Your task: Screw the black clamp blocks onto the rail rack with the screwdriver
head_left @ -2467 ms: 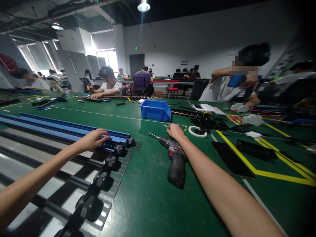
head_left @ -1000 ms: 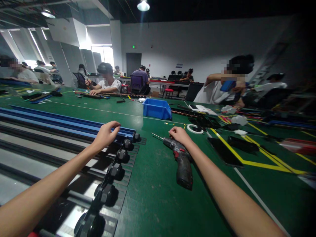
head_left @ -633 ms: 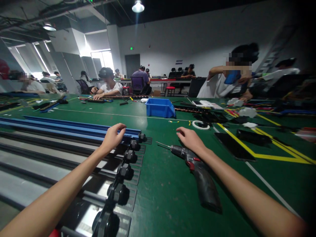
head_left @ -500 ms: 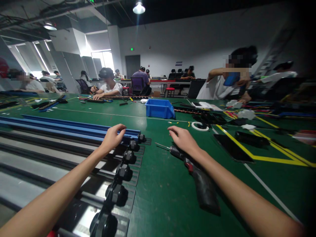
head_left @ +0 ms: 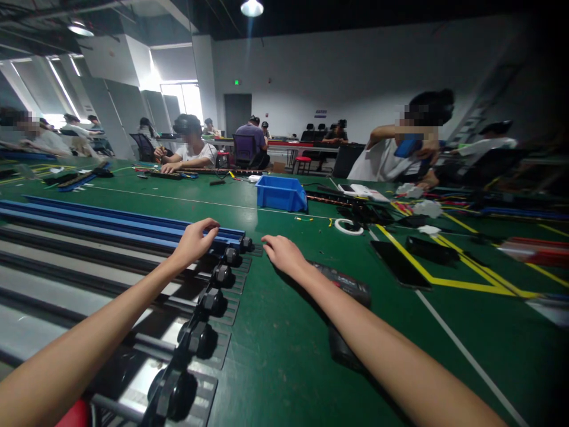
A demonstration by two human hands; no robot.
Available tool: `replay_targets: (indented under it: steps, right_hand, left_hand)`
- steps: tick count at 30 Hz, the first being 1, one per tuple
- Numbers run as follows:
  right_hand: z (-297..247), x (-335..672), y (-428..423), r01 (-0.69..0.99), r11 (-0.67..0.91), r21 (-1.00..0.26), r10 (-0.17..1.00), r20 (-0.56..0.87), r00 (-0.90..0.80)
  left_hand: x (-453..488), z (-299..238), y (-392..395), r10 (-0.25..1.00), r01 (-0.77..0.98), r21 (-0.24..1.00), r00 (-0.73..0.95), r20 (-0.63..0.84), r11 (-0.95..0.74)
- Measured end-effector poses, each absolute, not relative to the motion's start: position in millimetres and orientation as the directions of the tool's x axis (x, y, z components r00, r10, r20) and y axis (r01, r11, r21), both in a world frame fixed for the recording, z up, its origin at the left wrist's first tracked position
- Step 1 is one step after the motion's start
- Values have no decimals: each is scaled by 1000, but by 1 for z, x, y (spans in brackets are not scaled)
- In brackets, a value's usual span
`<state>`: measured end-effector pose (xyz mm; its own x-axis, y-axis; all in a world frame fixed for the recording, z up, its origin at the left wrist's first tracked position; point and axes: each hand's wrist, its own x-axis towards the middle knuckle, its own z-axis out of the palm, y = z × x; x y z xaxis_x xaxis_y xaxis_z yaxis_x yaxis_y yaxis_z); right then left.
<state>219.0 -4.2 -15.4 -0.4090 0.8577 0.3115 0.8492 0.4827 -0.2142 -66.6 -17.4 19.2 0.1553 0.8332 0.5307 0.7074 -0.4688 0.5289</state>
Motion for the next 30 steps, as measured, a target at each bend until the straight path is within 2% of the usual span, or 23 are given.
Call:
replay_targets:
  steps: [7, 23, 30]
  right_hand:
    - [-19, 222, -3, 874, 416, -251, 895, 285, -344]
    - [-16, 225, -5, 835, 419, -357, 904, 250, -346]
    - [-17, 224, -7, 859, 375, -348, 921, 244, -303]
  left_hand:
    - [-61, 19, -21, 832, 712, 517, 173, 527, -475]
    - [-63, 17, -19, 851, 723, 522, 173, 496, -452]
    - [-63, 16, -18, 851, 726, 519, 174, 496, -451]
